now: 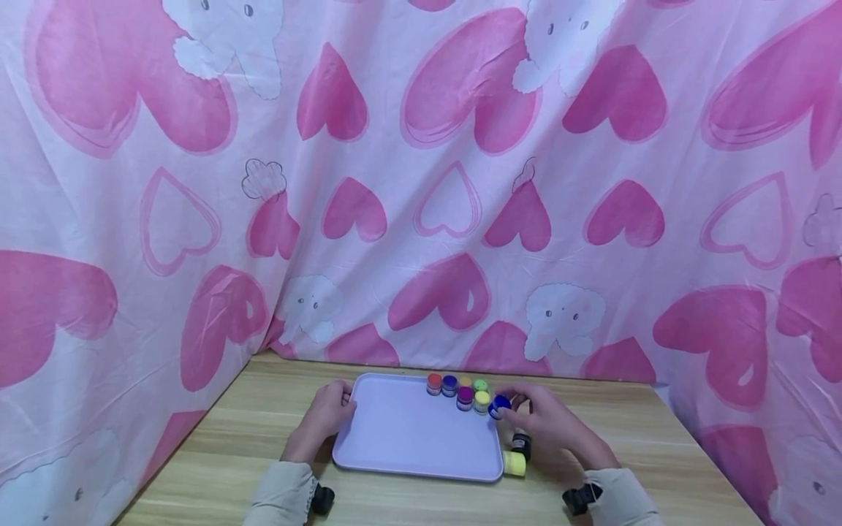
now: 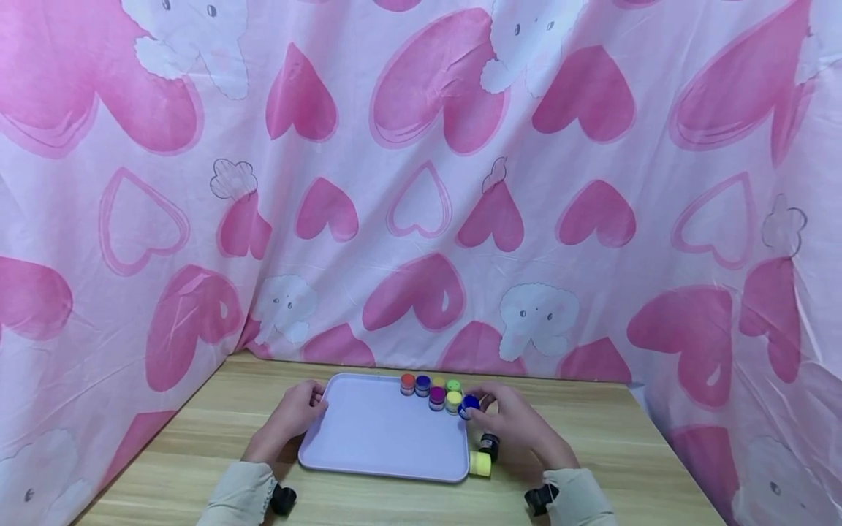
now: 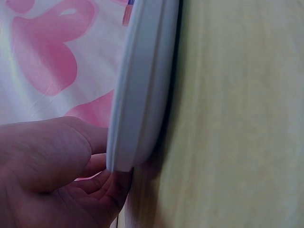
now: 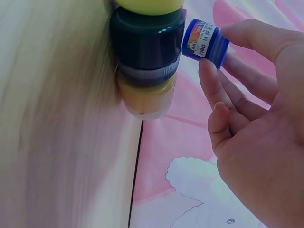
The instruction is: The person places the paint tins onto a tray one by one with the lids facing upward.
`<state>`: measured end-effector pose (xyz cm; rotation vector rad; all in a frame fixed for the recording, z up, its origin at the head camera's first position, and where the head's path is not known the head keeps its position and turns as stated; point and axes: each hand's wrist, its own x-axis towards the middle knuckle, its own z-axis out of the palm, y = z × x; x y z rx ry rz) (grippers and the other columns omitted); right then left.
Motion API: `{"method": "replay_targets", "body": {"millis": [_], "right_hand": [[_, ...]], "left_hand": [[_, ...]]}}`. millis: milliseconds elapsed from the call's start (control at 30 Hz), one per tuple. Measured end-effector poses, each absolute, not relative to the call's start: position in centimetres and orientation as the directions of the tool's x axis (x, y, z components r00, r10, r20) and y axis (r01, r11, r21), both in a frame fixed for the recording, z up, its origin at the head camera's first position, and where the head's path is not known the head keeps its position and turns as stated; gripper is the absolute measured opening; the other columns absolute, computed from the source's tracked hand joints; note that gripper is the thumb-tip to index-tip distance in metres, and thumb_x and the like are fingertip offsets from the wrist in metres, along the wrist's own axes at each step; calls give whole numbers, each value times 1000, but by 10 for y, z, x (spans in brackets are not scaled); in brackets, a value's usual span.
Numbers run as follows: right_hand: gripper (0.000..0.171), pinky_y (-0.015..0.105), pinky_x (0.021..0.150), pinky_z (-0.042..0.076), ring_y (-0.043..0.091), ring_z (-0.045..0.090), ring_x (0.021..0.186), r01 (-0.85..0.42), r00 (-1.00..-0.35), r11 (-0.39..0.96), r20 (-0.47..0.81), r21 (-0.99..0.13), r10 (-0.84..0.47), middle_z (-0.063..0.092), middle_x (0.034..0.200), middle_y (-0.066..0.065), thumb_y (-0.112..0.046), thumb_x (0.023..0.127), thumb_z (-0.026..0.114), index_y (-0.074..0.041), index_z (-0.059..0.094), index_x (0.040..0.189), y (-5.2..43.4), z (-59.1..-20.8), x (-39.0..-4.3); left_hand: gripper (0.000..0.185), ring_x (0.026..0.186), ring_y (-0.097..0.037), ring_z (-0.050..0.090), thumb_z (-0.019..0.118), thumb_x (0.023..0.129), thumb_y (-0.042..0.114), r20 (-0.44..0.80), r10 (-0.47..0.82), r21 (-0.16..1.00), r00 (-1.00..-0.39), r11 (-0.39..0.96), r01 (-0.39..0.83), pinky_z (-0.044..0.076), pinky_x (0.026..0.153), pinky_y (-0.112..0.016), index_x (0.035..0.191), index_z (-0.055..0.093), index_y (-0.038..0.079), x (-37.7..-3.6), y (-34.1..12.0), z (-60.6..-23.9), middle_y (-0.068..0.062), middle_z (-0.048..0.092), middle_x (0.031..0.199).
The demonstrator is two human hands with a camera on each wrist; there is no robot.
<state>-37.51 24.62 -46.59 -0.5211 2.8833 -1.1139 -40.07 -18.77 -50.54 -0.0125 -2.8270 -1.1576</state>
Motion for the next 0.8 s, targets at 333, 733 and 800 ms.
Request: {"method": "replay_targets", "body": {"millis": [333,733,800], "right_hand": [[40,25,82,57,18,64,104,-297,-951,670,148,-680,-271,73,111,-9,-42,96,83,-22,75,130,231,-467,-380],[37,25,78,58,17,64,102,-359,-930,689,180,-629,-321,73,107,-8,-38,96,84,-22,77,129,212,-460,-391],[37,26,78,57,17,64,102,-388,-918,683,196,-619,-344,74,109,-6,-36,96,83,-20,77,129,210,-460,-393]], "left_hand": [[24,90,-20,65,69,100,3,89,-27,702,-996,711,44,62,82,-38,121,68,-8,-398,-187,-504,-11,69,99],[22,89,-20,64,69,100,3,84,-32,704,-996,710,36,62,81,-38,119,68,-8,-397,-186,-504,-11,68,98],[22,88,-20,63,69,100,3,84,-34,704,-996,710,35,62,80,-38,119,68,-8,-397,-186,-503,-11,68,98]]}}
